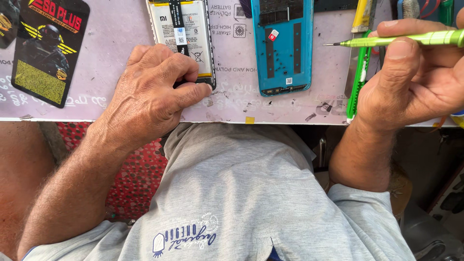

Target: The person cleans and handles internal mobile phone components, including the battery and small electronic modules, using a toothbrush and tweezers before fitting parts together by hand.

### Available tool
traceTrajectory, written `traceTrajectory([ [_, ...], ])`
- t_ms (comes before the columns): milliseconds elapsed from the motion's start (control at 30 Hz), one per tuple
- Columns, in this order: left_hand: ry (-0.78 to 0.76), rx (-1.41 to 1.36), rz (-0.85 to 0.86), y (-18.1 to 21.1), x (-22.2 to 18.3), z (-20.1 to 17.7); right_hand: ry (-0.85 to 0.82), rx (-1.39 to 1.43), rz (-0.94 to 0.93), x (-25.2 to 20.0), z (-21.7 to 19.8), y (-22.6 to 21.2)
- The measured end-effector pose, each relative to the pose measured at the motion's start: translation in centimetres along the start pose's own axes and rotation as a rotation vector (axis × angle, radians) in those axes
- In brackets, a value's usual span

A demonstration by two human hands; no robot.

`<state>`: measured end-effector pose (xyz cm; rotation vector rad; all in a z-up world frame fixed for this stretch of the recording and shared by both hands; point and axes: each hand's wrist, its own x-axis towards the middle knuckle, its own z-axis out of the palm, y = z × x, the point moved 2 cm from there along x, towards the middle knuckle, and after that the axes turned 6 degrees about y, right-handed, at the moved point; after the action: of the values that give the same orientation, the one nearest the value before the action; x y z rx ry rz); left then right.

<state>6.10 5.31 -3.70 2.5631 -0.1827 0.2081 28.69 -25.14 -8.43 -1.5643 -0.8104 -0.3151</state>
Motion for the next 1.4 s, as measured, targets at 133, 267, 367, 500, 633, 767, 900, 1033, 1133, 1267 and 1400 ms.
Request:
traceTrajectory([
  [133, 0.010, -0.010, 0.001, -0.1, 0.0, 0.0, -0.017, -0.013, 0.026, 0.1, -0.1, -0.3],
  [267, 0.044, -0.067, 0.033, -0.6, 0.2, 0.0, 0.049, -0.019, 0.193, -0.4, 0.1, -1.9],
  [367, 0.019, -0.059, -0.057, 0.0, 0.5, 0.0, 0.086, -0.045, 0.231, 0.0, 0.6, -1.9],
  [500, 0.066, -0.051, -0.051, 0.3, 0.8, 0.2, 0.015, -0.052, 0.205, 1.8, 3.2, -3.7],
  [633, 0.077, -0.030, -0.046, 0.1, 0.6, 0.2, -0.040, -0.065, 0.137, 3.5, 4.7, -4.8],
  [767, 0.068, -0.003, -0.047, 0.1, 0.5, 0.2, -0.065, -0.103, 0.112, 4.5, 5.2, -5.4],
  [900, 0.082, -0.029, -0.040, -0.1, 0.5, 0.3, -0.092, -0.098, 0.099, 4.6, 5.4, -5.3],
  [1033, 0.090, -0.044, -0.032, -0.2, 0.5, 0.4, -0.107, -0.086, 0.102, 3.5, 4.9, -4.1],
  [1133, 0.085, -0.049, -0.024, -0.3, 0.5, 0.3, -0.102, -0.116, 0.095, 2.0, 3.8, -2.6],
  [1267, 0.119, -0.083, -0.009, -0.3, 0.6, 0.0, -0.044, -0.060, 0.179, 0.9, 2.6, -1.8],
  [1400, 0.268, -0.095, -0.048, 0.9, 1.0, 0.4, 0.039, 0.048, 0.329, 0.8, 2.2, -3.1],
])
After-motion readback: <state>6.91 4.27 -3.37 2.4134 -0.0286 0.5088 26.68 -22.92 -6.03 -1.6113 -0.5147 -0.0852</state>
